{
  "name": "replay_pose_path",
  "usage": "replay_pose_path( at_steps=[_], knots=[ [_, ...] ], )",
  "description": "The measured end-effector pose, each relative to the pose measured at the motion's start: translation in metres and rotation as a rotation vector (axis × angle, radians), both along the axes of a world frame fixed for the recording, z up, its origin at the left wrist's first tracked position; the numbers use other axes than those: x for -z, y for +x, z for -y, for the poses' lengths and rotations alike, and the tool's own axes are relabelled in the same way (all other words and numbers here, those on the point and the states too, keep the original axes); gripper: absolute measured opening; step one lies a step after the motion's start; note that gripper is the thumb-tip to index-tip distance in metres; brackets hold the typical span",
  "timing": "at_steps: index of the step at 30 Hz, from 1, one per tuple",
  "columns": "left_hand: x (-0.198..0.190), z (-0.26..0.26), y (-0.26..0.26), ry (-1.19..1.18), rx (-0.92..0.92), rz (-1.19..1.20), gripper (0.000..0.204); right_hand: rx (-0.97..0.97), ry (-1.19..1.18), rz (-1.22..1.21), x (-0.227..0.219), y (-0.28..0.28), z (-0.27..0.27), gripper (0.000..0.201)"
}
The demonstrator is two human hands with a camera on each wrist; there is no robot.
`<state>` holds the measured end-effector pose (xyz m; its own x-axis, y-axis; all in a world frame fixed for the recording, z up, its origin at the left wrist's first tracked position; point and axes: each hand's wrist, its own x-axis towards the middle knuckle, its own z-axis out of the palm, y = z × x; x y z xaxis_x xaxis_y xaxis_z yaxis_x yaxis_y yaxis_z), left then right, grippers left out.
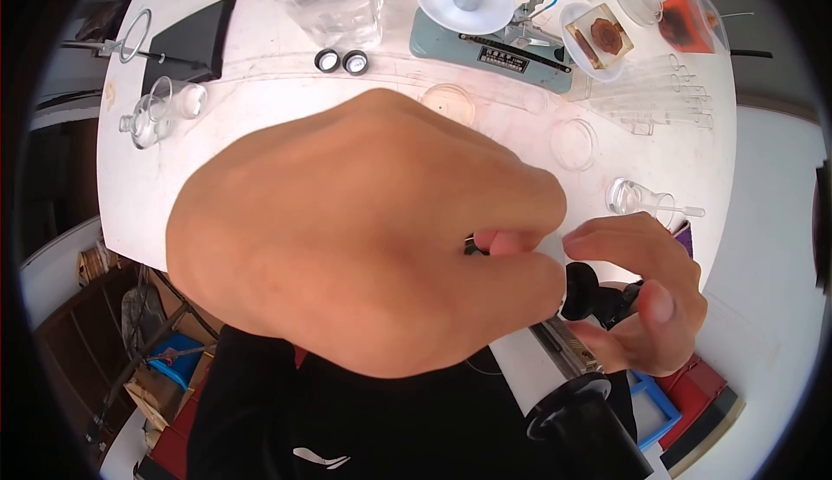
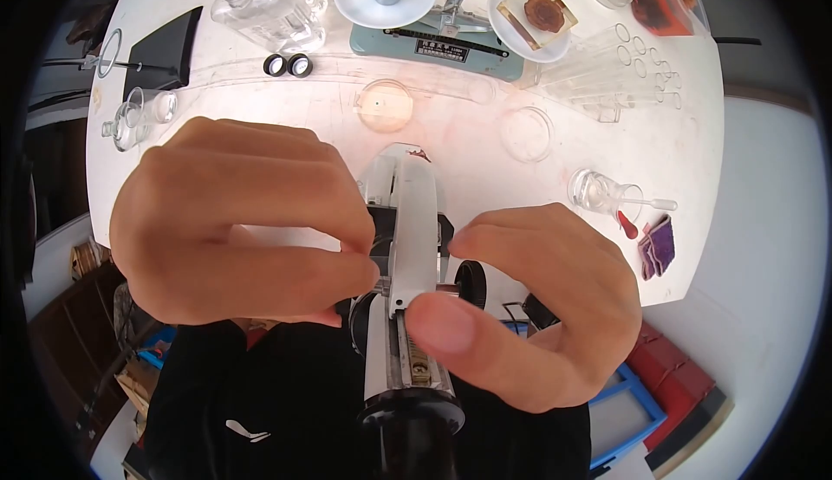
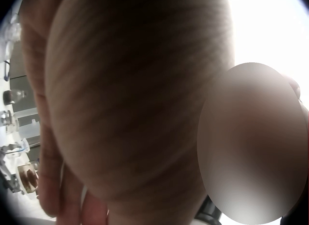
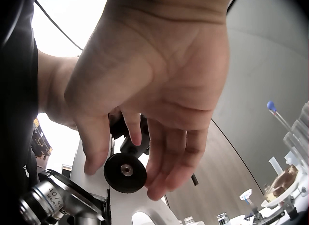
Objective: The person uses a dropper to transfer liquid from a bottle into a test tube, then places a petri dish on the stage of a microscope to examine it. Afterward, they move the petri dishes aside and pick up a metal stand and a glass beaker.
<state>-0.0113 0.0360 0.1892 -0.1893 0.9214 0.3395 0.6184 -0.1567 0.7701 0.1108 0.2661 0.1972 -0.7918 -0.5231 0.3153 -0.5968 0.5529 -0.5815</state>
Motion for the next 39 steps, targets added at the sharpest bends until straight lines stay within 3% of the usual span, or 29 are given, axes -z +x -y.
replay_pose_path(
  at_steps=[4, 6, 8, 11, 18, 21, 24, 26, 31, 34, 36, 38, 39],
  knots=[
    [0.003, -0.001, 0.001, 0.065, 0.014, -0.047, 0.027, 0.013, 0.104, 0.068, -0.006, 0.005, -0.001, 0.088],
    [0.007, -0.007, 0.001, 0.078, 0.015, -0.051, 0.027, 0.011, -0.034, 0.063, 0.001, 0.005, -0.003, 0.091],
    [0.012, -0.022, 0.000, 0.457, -0.038, 0.020, 0.027, 0.007, -0.030, 0.086, 0.000, 0.005, -0.001, 0.092],
    [0.013, -0.012, 0.000, 0.283, 0.009, -0.020, 0.027, -0.007, -0.024, 0.107, -0.003, 0.002, -0.001, 0.093],
    [0.017, -0.014, 0.001, 0.303, 0.003, -0.034, 0.027, 0.042, 0.026, 0.103, -0.006, 0.008, -0.001, 0.091],
    [0.017, -0.020, -0.001, 0.446, -0.038, -0.018, 0.028, 0.025, 0.020, 0.132, -0.007, 0.005, -0.001, 0.093],
    [0.012, -0.020, -0.002, 0.439, -0.022, 0.068, 0.029, -0.006, 0.007, 0.172, -0.008, 0.002, -0.002, 0.096],
    [0.011, -0.011, 0.002, 0.247, -0.003, -0.004, 0.030, 0.003, 0.011, 0.162, -0.008, 0.005, -0.002, 0.095],
    [0.011, -0.011, 0.000, 0.246, 0.010, -0.020, 0.031, 0.035, 0.030, 0.126, -0.010, 0.009, -0.002, 0.092],
    [0.013, -0.017, -0.001, 0.323, 0.009, -0.037, 0.031, 0.043, -0.017, 0.183, -0.010, 0.005, 0.004, 0.087],
    [0.011, -0.016, -0.001, 0.399, 0.000, -0.049, 0.031, 0.115, -0.146, 0.075, -0.002, 0.008, 0.007, 0.064],
    [0.006, -0.004, 0.001, 0.127, -0.010, -0.079, 0.032, 0.120, -0.135, 0.065, -0.001, 0.009, 0.006, 0.064],
    [0.008, -0.005, 0.000, 0.130, -0.005, -0.079, 0.032, 0.118, -0.127, 0.057, -0.001, 0.009, 0.004, 0.065]
  ],
)
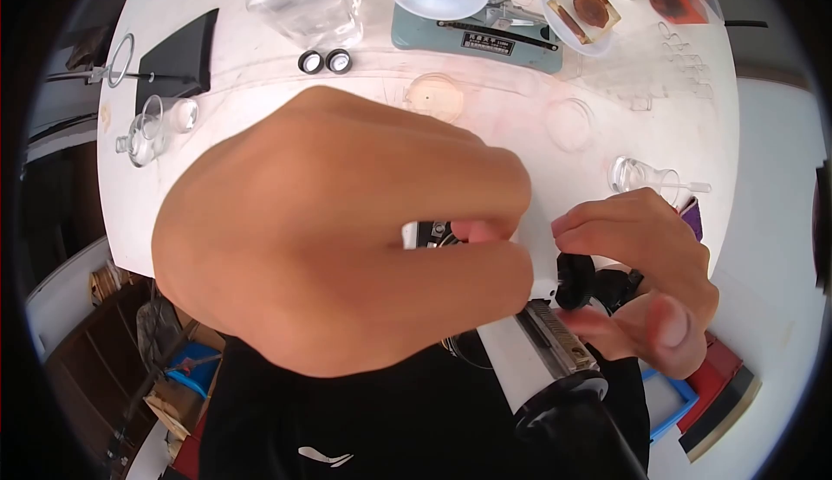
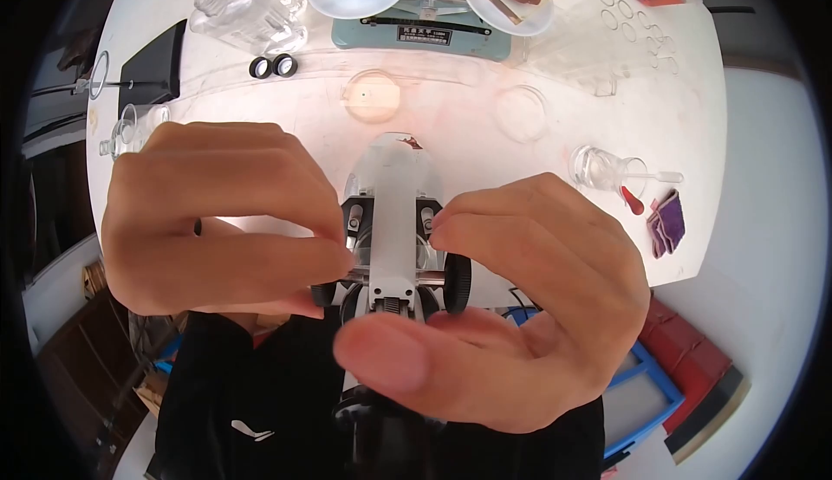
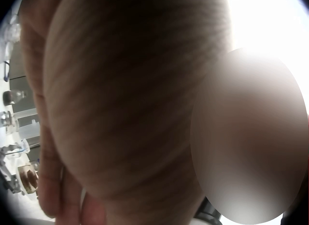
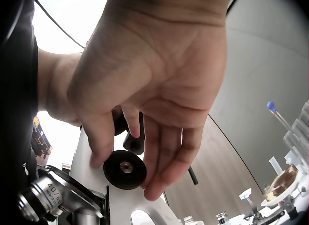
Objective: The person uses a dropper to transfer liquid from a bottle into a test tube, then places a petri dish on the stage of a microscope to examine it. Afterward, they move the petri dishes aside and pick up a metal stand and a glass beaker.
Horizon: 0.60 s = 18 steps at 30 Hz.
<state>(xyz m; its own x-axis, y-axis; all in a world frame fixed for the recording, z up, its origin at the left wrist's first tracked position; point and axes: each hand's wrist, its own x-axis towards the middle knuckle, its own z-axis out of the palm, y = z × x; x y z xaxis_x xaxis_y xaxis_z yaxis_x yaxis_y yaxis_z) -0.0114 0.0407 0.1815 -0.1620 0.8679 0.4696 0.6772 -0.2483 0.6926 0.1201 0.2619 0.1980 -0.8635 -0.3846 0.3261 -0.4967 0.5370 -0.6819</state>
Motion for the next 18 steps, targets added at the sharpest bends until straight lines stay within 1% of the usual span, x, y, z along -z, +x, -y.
replay_pose_path(
  at_steps=[2, 5, 9, 10, 11, 12, 14, 15, 18],
  knots=[
    [0.005, -0.002, -0.001, 0.067, 0.022, 0.002, 0.033, -0.006, 0.018, -0.016, 0.000, 0.000, -0.002, 0.065],
    [0.004, -0.002, -0.002, 0.064, 0.032, -0.004, 0.033, -0.028, 0.038, -0.042, 0.001, -0.001, -0.003, 0.067],
    [0.003, -0.002, 0.001, 0.052, -0.005, 0.007, 0.032, -0.080, 0.046, -0.077, 0.004, -0.006, -0.001, 0.069],
    [0.004, -0.005, 0.002, 0.093, -0.002, 0.033, 0.030, -0.089, 0.040, -0.076, 0.004, -0.006, -0.001, 0.069],
    [0.005, -0.008, 0.002, 0.134, -0.001, 0.059, 0.029, -0.106, 0.067, -0.035, 0.002, -0.006, -0.003, 0.076],
    [0.005, -0.008, 0.003, 0.125, -0.013, 0.060, 0.029, -0.125, 0.093, 0.007, 0.001, -0.006, -0.005, 0.085],
    [0.005, -0.009, 0.005, 0.165, -0.048, 0.001, 0.027, -0.154, 0.068, 0.051, 0.003, -0.007, -0.007, 0.085],
    [0.013, -0.015, 0.011, 0.332, -0.137, 0.117, 0.028, -0.158, 0.056, 0.053, 0.004, -0.008, -0.004, 0.084],
    [0.021, -0.014, 0.010, 0.366, -0.126, 0.095, 0.029, -0.155, 0.034, 0.047, 0.007, -0.010, 0.001, 0.082]
  ],
)
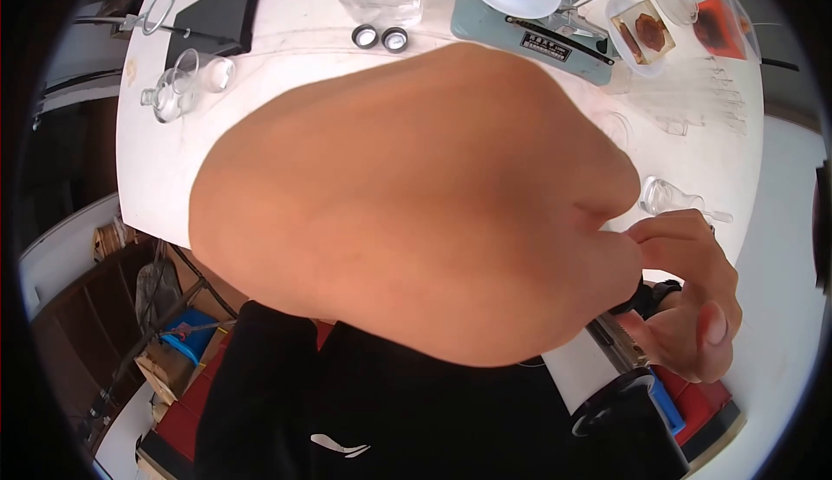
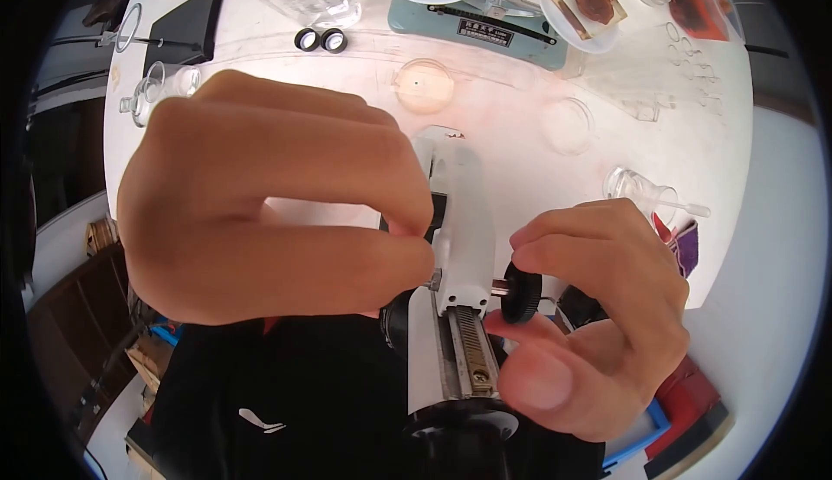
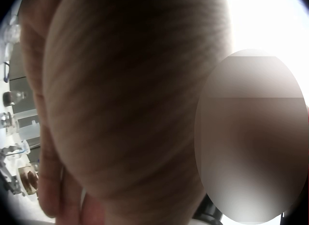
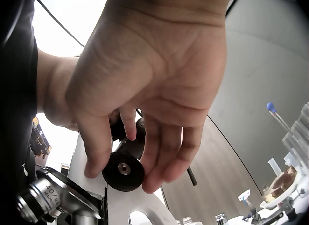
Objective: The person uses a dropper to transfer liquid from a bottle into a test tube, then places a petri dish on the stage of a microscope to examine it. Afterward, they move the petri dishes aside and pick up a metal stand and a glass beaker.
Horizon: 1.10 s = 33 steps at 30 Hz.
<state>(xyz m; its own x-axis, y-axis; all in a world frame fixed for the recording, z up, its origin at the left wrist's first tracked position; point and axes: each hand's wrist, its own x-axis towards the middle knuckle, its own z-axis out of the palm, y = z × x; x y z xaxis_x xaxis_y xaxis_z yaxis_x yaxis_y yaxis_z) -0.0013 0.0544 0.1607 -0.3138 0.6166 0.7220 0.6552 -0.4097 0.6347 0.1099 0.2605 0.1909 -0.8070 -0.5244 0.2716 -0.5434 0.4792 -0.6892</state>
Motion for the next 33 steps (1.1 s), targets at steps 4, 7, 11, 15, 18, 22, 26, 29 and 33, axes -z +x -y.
replay_pose_path(
  at_steps=[4, 7, 11, 15, 18, 22, 26, 29, 33],
  knots=[
    [-0.013, 0.007, 0.000, -0.170, 0.026, 0.048, 0.029, 0.031, -0.005, -0.010, 0.000, 0.001, 0.002, 0.080],
    [-0.014, 0.008, -0.002, -0.282, 0.050, 0.079, 0.028, 0.061, -0.007, -0.017, -0.001, 0.002, 0.004, 0.078],
    [-0.016, 0.008, -0.008, -0.168, 0.102, -0.043, 0.029, 0.126, 0.011, -0.022, -0.005, 0.008, 0.003, 0.076],
    [-0.017, -0.001, -0.012, -0.110, 0.112, -0.116, 0.033, 0.214, 0.003, 0.018, -0.009, 0.015, 0.003, 0.068],
    [-0.019, 0.013, -0.013, -0.346, 0.153, -0.133, 0.034, 0.187, -0.010, -0.029, -0.008, 0.012, 0.001, 0.055],
    [-0.021, 0.012, -0.012, -0.376, 0.147, -0.113, 0.033, 0.195, 0.054, 0.035, -0.010, 0.009, -0.005, 0.055],
    [-0.020, 0.013, -0.012, -0.357, 0.136, -0.115, 0.029, 0.158, 0.092, 0.115, -0.015, 0.006, -0.011, 0.054],
    [-0.023, 0.014, -0.009, -0.400, 0.102, -0.088, 0.025, 0.097, 0.090, 0.171, -0.020, 0.005, -0.014, 0.054],
    [-0.019, 0.010, 0.000, -0.322, 0.010, 0.047, 0.021, 0.028, 0.063, 0.087, -0.014, 0.000, -0.012, 0.055]
  ],
)
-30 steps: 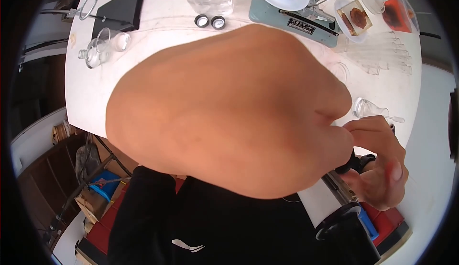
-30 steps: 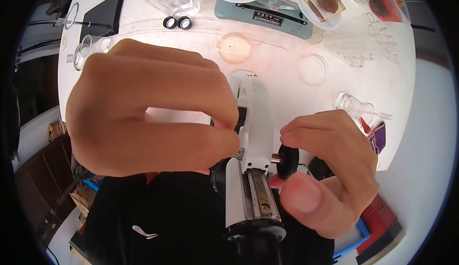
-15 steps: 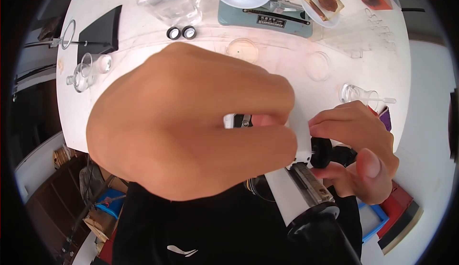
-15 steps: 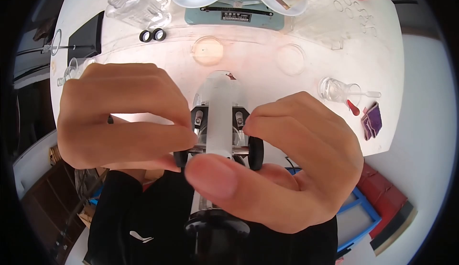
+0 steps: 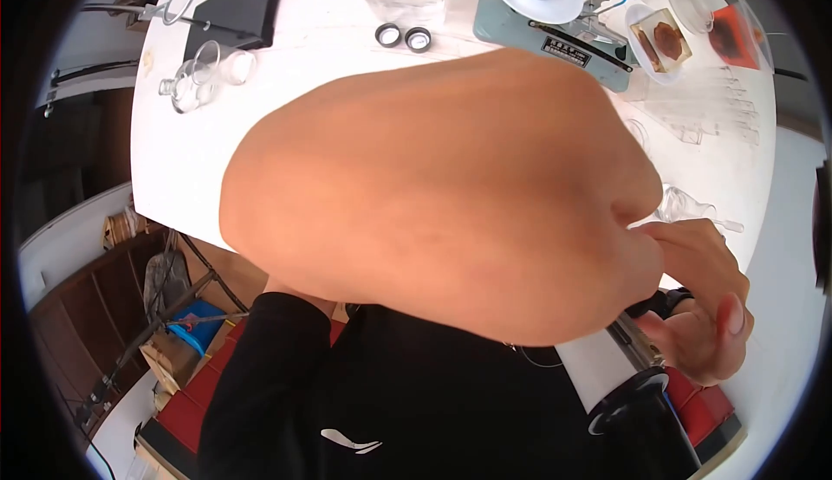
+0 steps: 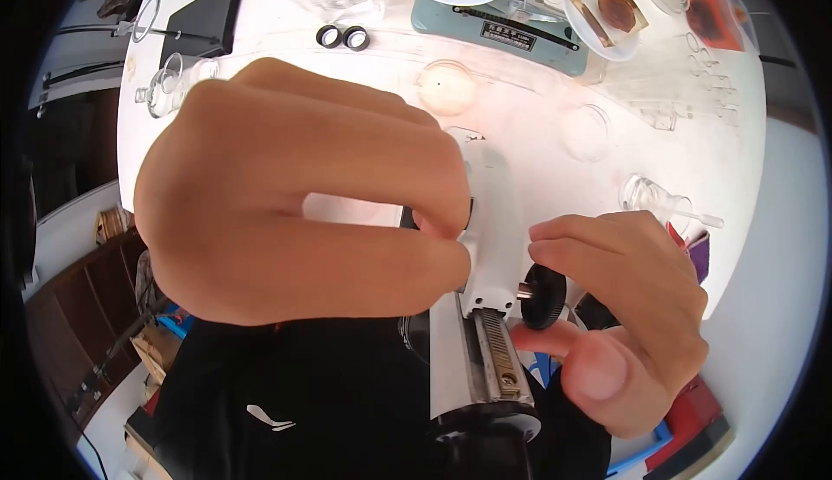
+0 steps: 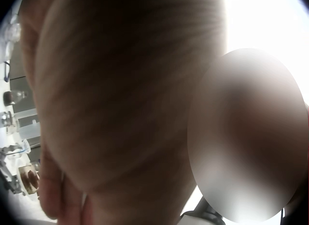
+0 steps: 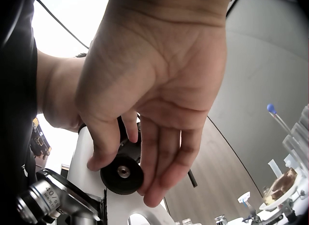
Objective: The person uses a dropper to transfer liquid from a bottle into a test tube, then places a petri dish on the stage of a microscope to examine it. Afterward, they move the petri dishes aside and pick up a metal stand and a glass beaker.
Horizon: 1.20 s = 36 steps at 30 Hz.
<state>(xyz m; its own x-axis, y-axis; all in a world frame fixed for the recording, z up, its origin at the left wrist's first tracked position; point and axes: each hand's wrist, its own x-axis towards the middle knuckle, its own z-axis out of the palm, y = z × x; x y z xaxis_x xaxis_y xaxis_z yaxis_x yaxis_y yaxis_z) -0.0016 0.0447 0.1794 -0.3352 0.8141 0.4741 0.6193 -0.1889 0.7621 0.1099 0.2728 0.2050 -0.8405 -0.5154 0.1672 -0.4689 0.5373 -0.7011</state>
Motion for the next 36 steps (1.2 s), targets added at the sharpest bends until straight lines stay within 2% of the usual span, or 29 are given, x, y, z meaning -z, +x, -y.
replay_pose_path(
  at_steps=[1, 5, 7, 8, 10, 16, 23, 26, 31, 34, 36],
  knots=[
    [0.001, -0.001, 0.002, 0.029, -0.020, 0.029, 0.020, -0.024, -0.025, -0.120, 0.003, 0.000, 0.000, 0.057],
    [0.004, -0.003, 0.008, 0.127, -0.062, 0.118, 0.020, -0.059, 0.024, -0.246, 0.008, 0.001, 0.006, 0.046],
    [0.003, 0.000, 0.009, 0.005, -0.072, 0.402, 0.020, 0.081, -0.125, -0.262, 0.014, 0.003, 0.010, 0.043],
    [-0.002, 0.001, 0.007, 0.005, -0.069, 0.403, 0.020, 0.084, -0.124, -0.261, 0.015, 0.003, 0.010, 0.043],
    [-0.018, 0.001, 0.000, -0.176, -0.056, 0.278, 0.019, 0.079, -0.146, -0.277, 0.017, 0.003, 0.010, 0.043],
    [-0.007, -0.002, 0.001, -0.003, 0.008, 0.148, 0.018, 0.054, -0.132, -0.275, 0.019, 0.003, 0.006, 0.042],
    [-0.007, -0.002, -0.001, -0.043, 0.030, 0.143, 0.018, 0.036, -0.060, -0.364, 0.016, -0.002, 0.003, 0.027],
    [0.003, -0.003, -0.008, 0.098, 0.094, 0.037, 0.018, -0.077, -0.019, -0.320, 0.013, -0.003, -0.003, 0.036],
    [0.002, 0.003, -0.023, -0.069, 0.239, -0.180, 0.020, -0.006, 0.047, -0.258, 0.009, -0.001, -0.002, 0.044],
    [0.004, 0.001, -0.029, -0.044, 0.294, -0.250, 0.021, 0.034, 0.047, -0.236, 0.011, 0.000, -0.003, 0.048],
    [0.004, 0.003, -0.025, -0.084, 0.252, -0.217, 0.019, 0.015, 0.047, -0.226, 0.012, -0.002, -0.006, 0.050]
  ],
)
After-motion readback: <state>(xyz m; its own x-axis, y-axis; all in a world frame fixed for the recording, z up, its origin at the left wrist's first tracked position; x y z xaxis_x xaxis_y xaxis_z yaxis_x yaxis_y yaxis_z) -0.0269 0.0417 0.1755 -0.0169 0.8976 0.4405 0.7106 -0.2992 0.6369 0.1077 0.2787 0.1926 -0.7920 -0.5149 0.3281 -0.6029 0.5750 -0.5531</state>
